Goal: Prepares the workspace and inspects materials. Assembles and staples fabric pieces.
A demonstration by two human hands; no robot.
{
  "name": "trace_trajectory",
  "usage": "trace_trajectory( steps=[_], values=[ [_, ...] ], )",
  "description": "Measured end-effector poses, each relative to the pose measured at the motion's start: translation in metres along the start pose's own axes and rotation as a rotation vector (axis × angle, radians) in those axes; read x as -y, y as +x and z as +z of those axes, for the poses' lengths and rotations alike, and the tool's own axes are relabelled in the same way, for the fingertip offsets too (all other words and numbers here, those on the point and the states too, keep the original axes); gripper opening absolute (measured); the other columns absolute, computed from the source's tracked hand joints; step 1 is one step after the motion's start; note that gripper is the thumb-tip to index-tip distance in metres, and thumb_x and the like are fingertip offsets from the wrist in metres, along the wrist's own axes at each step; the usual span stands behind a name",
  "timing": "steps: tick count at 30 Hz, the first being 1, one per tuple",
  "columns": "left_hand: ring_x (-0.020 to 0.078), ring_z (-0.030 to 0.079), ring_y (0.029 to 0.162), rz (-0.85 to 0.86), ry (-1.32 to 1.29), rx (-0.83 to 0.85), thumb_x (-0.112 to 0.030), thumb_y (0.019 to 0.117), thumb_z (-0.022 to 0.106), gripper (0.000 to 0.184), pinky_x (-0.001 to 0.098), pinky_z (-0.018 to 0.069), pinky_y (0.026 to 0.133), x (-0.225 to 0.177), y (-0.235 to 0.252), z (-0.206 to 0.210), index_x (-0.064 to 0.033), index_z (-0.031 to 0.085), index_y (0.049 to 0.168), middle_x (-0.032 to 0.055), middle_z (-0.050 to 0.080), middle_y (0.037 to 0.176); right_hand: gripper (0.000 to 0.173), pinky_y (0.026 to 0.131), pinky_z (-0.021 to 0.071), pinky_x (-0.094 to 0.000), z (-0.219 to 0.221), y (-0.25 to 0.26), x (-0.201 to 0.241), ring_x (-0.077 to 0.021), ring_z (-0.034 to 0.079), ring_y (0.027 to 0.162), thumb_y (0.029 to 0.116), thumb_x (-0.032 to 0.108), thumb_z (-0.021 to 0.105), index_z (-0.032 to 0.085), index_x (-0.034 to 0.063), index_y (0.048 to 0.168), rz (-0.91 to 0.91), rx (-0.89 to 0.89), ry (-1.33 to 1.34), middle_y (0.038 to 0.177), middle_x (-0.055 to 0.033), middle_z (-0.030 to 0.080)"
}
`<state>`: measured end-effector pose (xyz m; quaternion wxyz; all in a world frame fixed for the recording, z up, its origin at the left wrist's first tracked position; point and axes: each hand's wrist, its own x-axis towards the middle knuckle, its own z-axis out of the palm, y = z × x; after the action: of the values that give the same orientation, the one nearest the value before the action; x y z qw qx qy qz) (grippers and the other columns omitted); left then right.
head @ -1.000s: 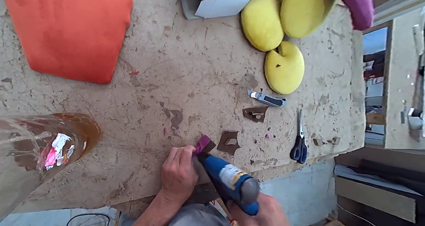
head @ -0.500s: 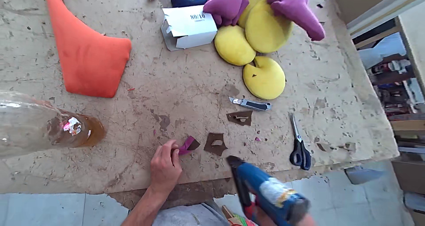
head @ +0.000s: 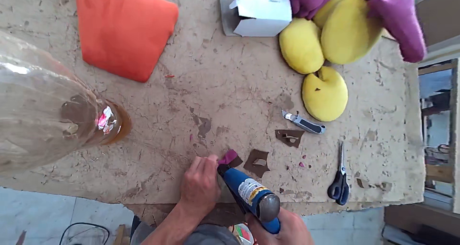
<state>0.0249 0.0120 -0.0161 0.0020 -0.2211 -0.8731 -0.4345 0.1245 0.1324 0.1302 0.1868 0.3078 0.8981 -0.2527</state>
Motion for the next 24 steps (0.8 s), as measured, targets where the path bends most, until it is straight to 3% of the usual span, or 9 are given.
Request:
trace_trajectory(
  steps=[7, 9, 12, 16, 18, 21, 22, 24],
  values=[
    [0.0155, 0.065, 0.074, 0.025, -0.025, 0.011, -0.012, 0.095, 0.06, 0.016, 0.0285, 0.0564, 0.062, 0.001, -0.001, -0.001, -0.0072, 0.071, 0.106, 0.0022, 0.067, 0.083, 0.022, 0.055, 0.0519, -0.0469, -0.006, 0.002, 0.008, -0.0179, 0.067, 0.063, 0.0809, 0.03, 0.071, 0.072, 0.0107, 0.09, 0.049, 0.071, -0.033, 0.069, -0.0025, 0.068],
    [0.0149, 0.065, 0.073, 0.021, -0.018, -0.009, -0.013, 0.0966, 0.059, 0.016, 0.0277, 0.0563, 0.061, 0.0, 0.0, 0.0, -0.0069, 0.071, 0.106, 0.0019, 0.067, 0.083, 0.026, 0.06, 0.0558, -0.0461, -0.013, -0.006, -0.004, -0.0174, 0.069, 0.067, 0.0823, 0.029, 0.073, 0.072, 0.0063, 0.095, 0.074, 0.021, 0.048, 0.074, -0.0043, 0.071],
    [0.0143, 0.066, 0.074, 0.018, -0.01, -0.03, -0.014, 0.0977, 0.058, 0.017, 0.0274, 0.0567, 0.062, -0.001, 0.0, -0.001, -0.006, 0.071, 0.107, 0.0019, 0.069, 0.084, 0.031, 0.069, 0.0618, -0.0409, -0.037, -0.028, -0.036, -0.016, 0.071, 0.073, 0.0879, 0.021, 0.073, 0.066, -0.0029, 0.107, 0.145, -0.097, 0.224, 0.084, -0.0082, 0.072],
    [0.0138, 0.068, 0.078, 0.022, -0.007, -0.006, -0.018, 0.1019, 0.053, 0.027, 0.0285, 0.059, 0.069, -0.002, 0.002, -0.003, -0.0049, 0.069, 0.119, 0.0014, 0.073, 0.09, 0.034, 0.069, 0.0591, -0.0447, -0.06, -0.043, -0.098, -0.0199, 0.069, 0.072, 0.0919, 0.024, 0.069, 0.066, -0.0047, 0.11, 0.266, -0.224, 0.172, 0.087, -0.0131, 0.07],
    [0.0138, 0.07, 0.086, 0.009, -0.039, 0.046, -0.021, 0.1048, 0.049, 0.032, 0.0314, 0.0603, 0.076, 0.0, 0.002, -0.012, -0.0044, 0.066, 0.126, 0.0014, 0.075, 0.099, 0.033, 0.066, 0.0586, -0.0417, -0.062, -0.051, -0.128, -0.0167, 0.068, 0.069, 0.0911, 0.023, 0.069, 0.067, -0.0047, 0.109, 0.256, -0.276, 0.255, 0.087, -0.0111, 0.071],
    [0.0139, 0.07, 0.098, 0.007, -0.132, 0.135, -0.03, 0.1071, 0.045, 0.041, 0.0365, 0.0609, 0.085, 0.006, 0.0, -0.027, -0.0022, 0.061, 0.134, 0.0046, 0.073, 0.112, 0.038, 0.072, 0.0616, -0.0353, -0.063, -0.078, -0.154, -0.011, 0.07, 0.076, 0.0908, 0.013, 0.07, 0.059, -0.0056, 0.122, 0.176, -0.275, 0.556, 0.106, -0.007, 0.074],
    [0.014, 0.07, 0.099, 0.011, -0.156, 0.142, -0.031, 0.1075, 0.044, 0.043, 0.037, 0.0609, 0.086, 0.009, -0.001, -0.032, -0.0015, 0.06, 0.134, 0.0063, 0.073, 0.114, 0.038, 0.071, 0.062, -0.0345, -0.062, -0.088, -0.156, -0.0108, 0.07, 0.075, 0.0891, 0.01, 0.071, 0.059, -0.0047, 0.122, 0.187, -0.268, 0.6, 0.104, -0.0057, 0.074],
    [0.0162, 0.07, 0.101, 0.003, -0.165, 0.11, -0.032, 0.1082, 0.042, 0.045, 0.0383, 0.0599, 0.086, 0.015, -0.004, -0.042, 0.0013, 0.057, 0.134, 0.0116, 0.071, 0.117, 0.027, 0.065, 0.0619, -0.0369, -0.054, -0.098, -0.157, -0.0129, 0.07, 0.068, 0.0859, 0.011, 0.073, 0.067, -0.0008, 0.11, 0.285, -0.237, 0.54, 0.087, -0.0042, 0.074]
  ],
)
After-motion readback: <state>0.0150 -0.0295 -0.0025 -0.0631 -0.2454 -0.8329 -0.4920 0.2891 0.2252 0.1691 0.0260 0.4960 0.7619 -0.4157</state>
